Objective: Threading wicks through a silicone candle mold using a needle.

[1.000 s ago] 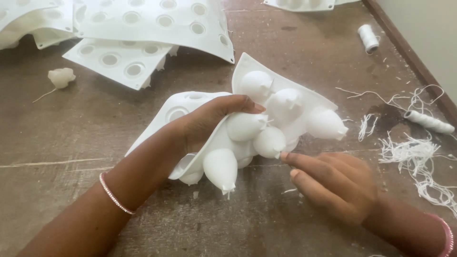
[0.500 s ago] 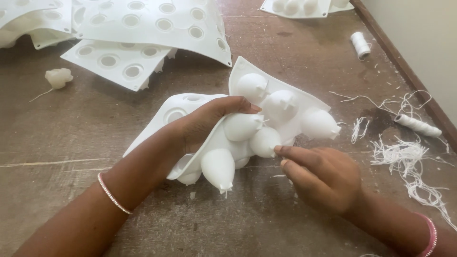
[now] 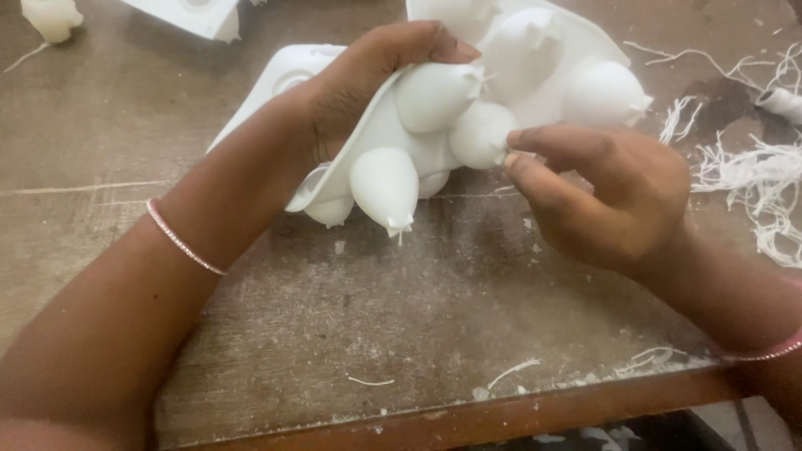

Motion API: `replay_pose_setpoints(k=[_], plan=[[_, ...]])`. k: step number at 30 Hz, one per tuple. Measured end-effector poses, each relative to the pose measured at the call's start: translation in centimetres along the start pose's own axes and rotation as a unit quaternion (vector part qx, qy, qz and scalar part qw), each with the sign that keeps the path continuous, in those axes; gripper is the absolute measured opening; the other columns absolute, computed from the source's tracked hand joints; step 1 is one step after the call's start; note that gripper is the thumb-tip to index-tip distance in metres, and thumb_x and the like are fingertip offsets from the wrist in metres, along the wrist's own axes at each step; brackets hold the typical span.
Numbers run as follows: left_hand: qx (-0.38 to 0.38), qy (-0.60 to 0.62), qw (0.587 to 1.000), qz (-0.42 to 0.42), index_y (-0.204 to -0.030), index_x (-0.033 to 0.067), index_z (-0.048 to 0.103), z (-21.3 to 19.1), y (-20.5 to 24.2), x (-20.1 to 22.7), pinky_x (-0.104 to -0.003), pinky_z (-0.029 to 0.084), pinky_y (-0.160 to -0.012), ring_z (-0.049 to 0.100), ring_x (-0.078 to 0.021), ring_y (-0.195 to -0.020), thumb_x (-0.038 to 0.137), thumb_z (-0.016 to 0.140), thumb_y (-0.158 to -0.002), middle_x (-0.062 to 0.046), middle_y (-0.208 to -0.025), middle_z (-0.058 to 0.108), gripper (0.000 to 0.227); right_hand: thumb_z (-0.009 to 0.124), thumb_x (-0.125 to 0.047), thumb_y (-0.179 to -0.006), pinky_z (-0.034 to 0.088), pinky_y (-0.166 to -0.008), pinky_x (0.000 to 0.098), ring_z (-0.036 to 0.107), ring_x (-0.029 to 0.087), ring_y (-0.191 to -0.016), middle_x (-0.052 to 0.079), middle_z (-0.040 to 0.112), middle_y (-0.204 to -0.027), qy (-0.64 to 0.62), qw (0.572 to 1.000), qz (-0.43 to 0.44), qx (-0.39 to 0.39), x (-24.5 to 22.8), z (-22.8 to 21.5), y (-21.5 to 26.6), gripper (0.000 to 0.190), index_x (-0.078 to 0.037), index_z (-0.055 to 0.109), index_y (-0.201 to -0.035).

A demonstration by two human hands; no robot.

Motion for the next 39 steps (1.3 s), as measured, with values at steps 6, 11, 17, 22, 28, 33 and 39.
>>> replay_pose_setpoints(k=[6, 11, 17, 22, 28, 33, 39], plan=[[0.025, -0.034, 0.999, 0.025, -0.121, 0.0019, 0.065, 0.0, 0.1, -0.1, -0.037, 0.065, -0.049, 0.079, -0.0248, -0.072, 0.052, 0.061, -0.074, -0.022, -0.095, 0.073, 0.069, 0.069, -0.014, -0.102, 0.039, -0.040, 0.0212, 0.057, 0.006, -0.058, 0.008, 0.074, -0.097, 0.028, 0.999, -0.018, -0.014, 0.2, -0.2, -0.9, 0.011, -0.009, 0.066, -0.093], [0.004, -0.026, 1.000, 0.006, -0.122, 0.0005, 0.064, 1.1, 1.3, 0.8, -0.037, 0.064, -0.052, 0.077, -0.0261, -0.072, 0.051, 0.061, -0.075, -0.022, -0.096, 0.074, 0.069, 0.069, -0.020, -0.109, 0.044, -0.046, 0.0224, 0.060, 0.011, -0.065, 0.007, 0.073, -0.102, 0.013, 0.997, -0.043, -0.062, 1.6, -1.4, 0.7, 0.012, -0.011, 0.067, -0.100], [-0.092, -0.286, 0.952, 0.059, -0.116, 0.0053, 0.070, 5.0, 2.4, 2.3, -0.033, 0.064, -0.063, 0.074, -0.0223, -0.084, 0.032, 0.068, -0.079, -0.010, -0.097, 0.075, 0.046, 0.053, -0.023, -0.117, 0.051, -0.055, 0.0204, 0.066, 0.011, -0.068, 0.012, 0.073, -0.100, -0.115, 0.965, 0.231, 0.040, 7.7, -6.6, 3.7, 0.022, -0.006, 0.065, -0.111], [-0.175, -0.660, 0.729, 0.046, -0.127, -0.0002, 0.061, 9.5, 6.0, 3.9, -0.039, 0.048, -0.103, 0.057, -0.0274, -0.120, 0.026, 0.074, -0.081, -0.017, -0.124, 0.063, 0.054, 0.057, -0.018, -0.105, 0.057, -0.057, 0.0231, 0.073, 0.012, -0.065, 0.011, 0.075, -0.084, -0.298, 0.880, 0.349, -0.123, 7.5, -4.1, 0.7, 0.019, -0.006, 0.071, -0.098], [-0.222, -0.685, 0.672, 0.173, -0.143, -0.0189, 0.034, 8.1, 8.4, 0.1, -0.044, 0.034, -0.112, 0.039, -0.0406, -0.144, 0.047, 0.074, -0.086, -0.037, -0.146, 0.045, 0.096, 0.067, -0.016, -0.092, 0.065, -0.070, 0.0268, 0.074, 0.014, -0.082, 0.007, 0.079, -0.098, -0.378, 0.841, 0.266, -0.281, 3.5, -1.5, -0.3, 0.018, -0.007, 0.075, -0.106], [-0.230, -0.653, 0.697, 0.185, -0.144, -0.0217, 0.031, 8.1, 8.5, -0.3, -0.041, 0.032, -0.115, 0.035, -0.0392, -0.146, 0.039, 0.072, -0.086, -0.036, -0.146, 0.043, 0.094, 0.070, -0.018, -0.089, 0.060, -0.069, 0.0295, 0.071, 0.015, -0.081, 0.005, 0.078, -0.097, -0.339, 0.832, 0.306, -0.315, 2.5, -0.8, -0.8, 0.020, -0.011, 0.077, -0.107], [-0.208, -0.581, 0.787, 0.029, -0.146, -0.0057, 0.044, 7.1, 7.6, 3.3, -0.038, 0.046, -0.106, 0.056, -0.0298, -0.126, 0.044, 0.069, -0.092, -0.023, -0.134, 0.061, 0.078, 0.075, -0.017, -0.087, 0.055, -0.070, 0.0286, 0.064, 0.018, -0.085, 0.005, 0.074, -0.092, -0.317, 0.848, 0.329, -0.267, 1.1, 1.1, 0.6, 0.012, -0.012, 0.078, -0.097]])
Point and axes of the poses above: each hand's wrist, its own y-axis away from the middle knuckle, its own z-axis out of the palm, x = y × z, the point moved 2 cm from there along -y, towards the middle knuckle
